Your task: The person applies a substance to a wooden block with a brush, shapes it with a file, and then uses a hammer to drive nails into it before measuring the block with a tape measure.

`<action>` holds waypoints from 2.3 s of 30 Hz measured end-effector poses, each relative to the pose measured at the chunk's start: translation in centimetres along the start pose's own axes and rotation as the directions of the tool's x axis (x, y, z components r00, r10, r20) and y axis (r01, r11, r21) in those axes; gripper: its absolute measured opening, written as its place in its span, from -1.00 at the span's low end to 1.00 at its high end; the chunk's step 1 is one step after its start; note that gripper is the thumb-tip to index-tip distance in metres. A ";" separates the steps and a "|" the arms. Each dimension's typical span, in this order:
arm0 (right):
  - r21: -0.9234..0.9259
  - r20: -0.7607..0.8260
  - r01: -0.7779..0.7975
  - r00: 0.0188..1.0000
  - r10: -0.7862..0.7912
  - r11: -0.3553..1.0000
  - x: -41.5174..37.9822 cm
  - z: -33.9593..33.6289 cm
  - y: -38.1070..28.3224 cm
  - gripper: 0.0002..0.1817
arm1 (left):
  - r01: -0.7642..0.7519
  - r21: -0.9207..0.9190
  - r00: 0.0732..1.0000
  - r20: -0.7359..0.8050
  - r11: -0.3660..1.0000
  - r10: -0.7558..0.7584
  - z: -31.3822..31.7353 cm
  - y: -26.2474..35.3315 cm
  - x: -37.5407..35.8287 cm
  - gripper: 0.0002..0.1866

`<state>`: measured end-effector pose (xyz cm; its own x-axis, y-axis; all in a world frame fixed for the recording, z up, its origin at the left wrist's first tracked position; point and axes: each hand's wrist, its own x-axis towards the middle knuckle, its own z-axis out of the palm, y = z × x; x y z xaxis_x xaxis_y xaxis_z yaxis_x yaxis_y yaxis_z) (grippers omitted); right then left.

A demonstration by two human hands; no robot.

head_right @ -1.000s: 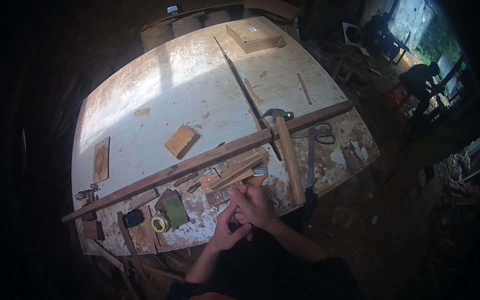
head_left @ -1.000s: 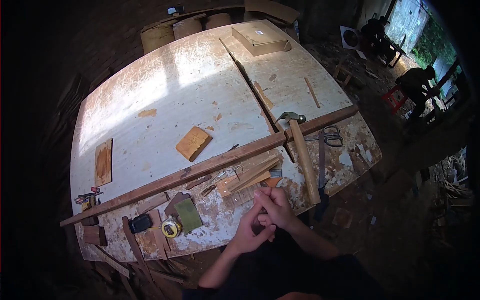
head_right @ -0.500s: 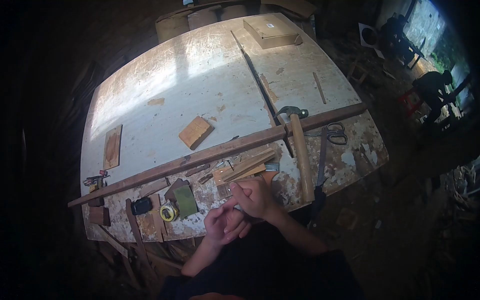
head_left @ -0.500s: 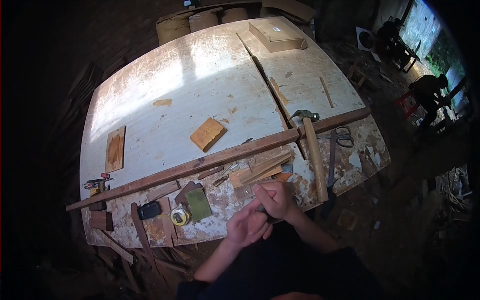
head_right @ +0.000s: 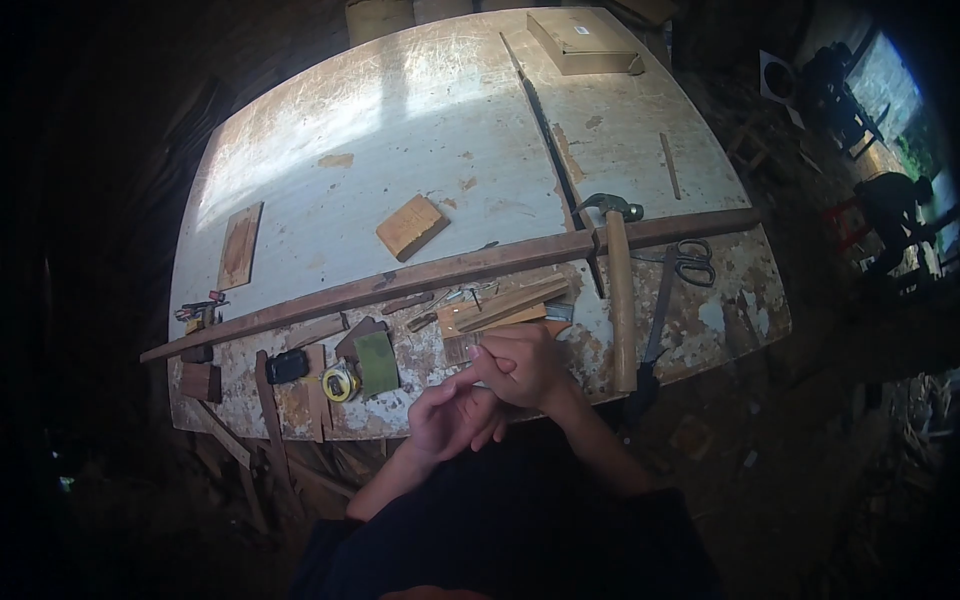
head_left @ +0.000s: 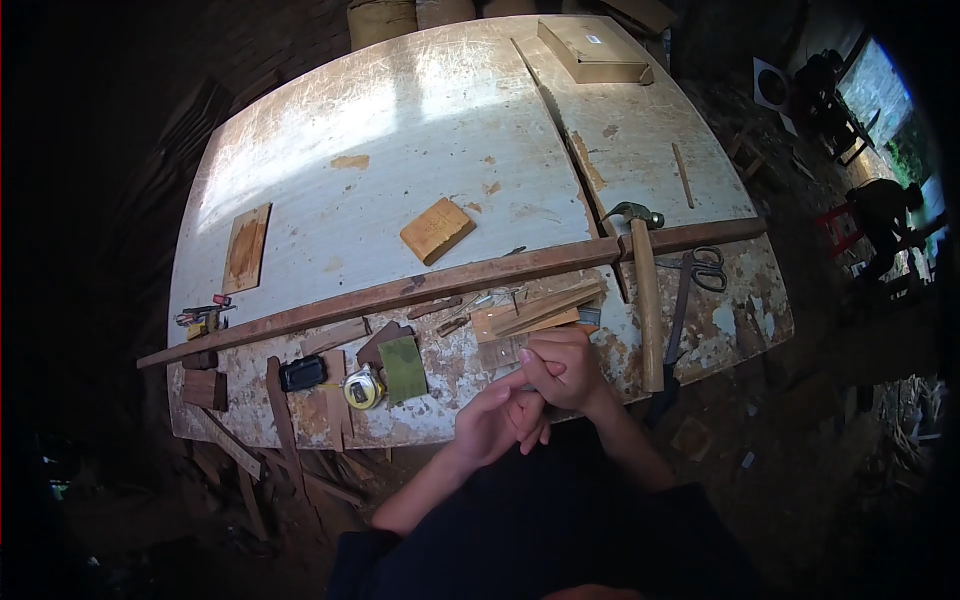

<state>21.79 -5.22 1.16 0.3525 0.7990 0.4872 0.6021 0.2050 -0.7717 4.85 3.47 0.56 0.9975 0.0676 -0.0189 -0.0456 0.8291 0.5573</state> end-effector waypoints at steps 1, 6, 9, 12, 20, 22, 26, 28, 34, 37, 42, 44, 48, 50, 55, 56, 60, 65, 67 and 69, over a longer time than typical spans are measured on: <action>-0.001 0.004 0.010 1.000 -0.010 1.000 0.1 0.0 -0.1 -0.60 | -0.012 0.076 1.000 -0.009 0.997 0.012 0.1 0.2 0.0 -0.12; 0.044 0.046 -0.003 0.999 0.001 0.999 0.1 -0.8 -0.4 -0.58 | -0.070 0.372 0.995 -0.045 0.926 0.093 0.5 0.2 -0.2 -0.11; 0.057 0.047 -0.013 0.999 0.010 0.998 0.1 -1.0 -0.2 -0.62 | -0.071 0.206 0.997 -0.017 0.976 0.076 0.2 0.7 -0.1 -0.13; 0.097 0.021 -0.004 1.000 0.002 0.995 0.2 -1.1 -0.3 -0.68 | -0.076 0.121 0.997 0.025 0.990 0.074 0.4 1.1 0.3 -0.12; 0.163 0.012 -0.024 1.000 0.023 0.986 -0.6 -1.9 0.4 -0.79 | -0.067 0.131 0.997 -0.031 0.989 0.072 0.5 1.1 0.3 -0.07; 0.169 0.027 -0.034 0.999 0.030 0.985 -0.8 -2.1 0.5 -0.77 | -0.046 0.200 0.997 -0.056 0.979 0.058 0.9 1.2 0.3 -0.05; 0.253 -0.003 -0.045 0.999 0.047 0.966 -0.9 -2.3 0.7 -0.69 | -0.076 0.390 0.995 -0.024 0.918 0.093 1.2 1.5 0.8 -0.17; 0.246 -0.011 -0.099 0.994 0.105 0.964 -1.2 -2.4 0.7 -0.66 | -0.096 0.507 0.994 0.001 0.856 0.111 1.3 1.5 0.9 -0.22; 0.264 0.098 -0.091 0.993 0.067 0.960 -1.8 -3.1 2.6 -0.60 | -0.176 0.879 0.978 0.104 0.443 0.181 0.8 0.6 1.2 -0.18; 0.470 0.113 -0.170 0.985 0.132 0.866 -2.1 -2.9 2.9 -0.59 | -0.176 0.958 0.971 0.131 0.227 0.199 1.3 1.0 1.7 -0.18; 0.520 0.150 -0.262 0.965 0.215 0.813 -2.1 -2.8 2.9 -0.64 | -0.179 0.974 0.943 0.210 -0.137 0.258 1.5 1.4 2.5 -0.23; 0.500 0.191 -0.322 0.946 0.260 0.804 -2.2 -2.9 2.9 -0.65 | -0.123 0.987 0.964 0.144 -0.106 0.223 1.4 1.3 2.4 -0.26; 0.444 0.159 -0.402 0.915 0.371 0.801 -2.3 -2.6 2.7 -0.66 | -0.131 0.991 0.947 0.129 -0.011 0.293 0.9 0.7 2.8 -0.37; 0.312 0.029 -0.400 0.911 0.412 0.862 -2.6 -2.8 2.7 -0.67 | -0.155 0.985 0.902 0.171 -0.074 0.396 0.4 1.5 3.2 -0.45; -0.156 -0.197 -0.582 0.810 0.552 0.798 -4.1 -4.1 2.7 -0.71 | 0.045 0.992 0.688 0.056 -0.120 0.724 -1.9 2.8 3.2 -0.60; -0.220 -0.225 -0.610 0.791 0.568 0.762 -4.6 -4.2 3.1 -0.72 | 0.064 0.992 0.649 0.045 -0.113 0.760 -2.3 3.1 3.5 -0.62; -0.385 -0.234 -0.612 0.789 0.568 0.691 -5.5 -4.0 3.1 -0.59 | 0.121 0.970 0.685 0.073 -0.211 0.725 -1.3 4.3 5.3 -0.31; -0.588 -0.141 -0.519 0.821 0.553 0.620 -6.7 -1.9 2.7 -0.10 | 0.035 0.984 0.791 0.079 -0.173 0.607 -4.2 4.7 6.6 -0.26; -0.555 -0.084 -0.552 0.781 0.619 0.622 -5.9 -2.1 2.0 -0.02 | 0.030 0.980 0.817 0.090 -0.197 0.569 -4.2 5.5 6.9 -0.29; -0.553 -0.010 -0.583 0.718 0.696 0.594 -5.5 -2.6 1.6 0.01 | 0.030 0.977 0.823 0.097 -0.213 0.560 -4.0 6.0 6.8 -0.31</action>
<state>22.66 -10.78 -1.71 0.6793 0.7108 -0.1825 0.5487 -0.6571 -0.5168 11.10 11.14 0.44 0.8007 0.4657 0.3768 0.0917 -0.7169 0.6912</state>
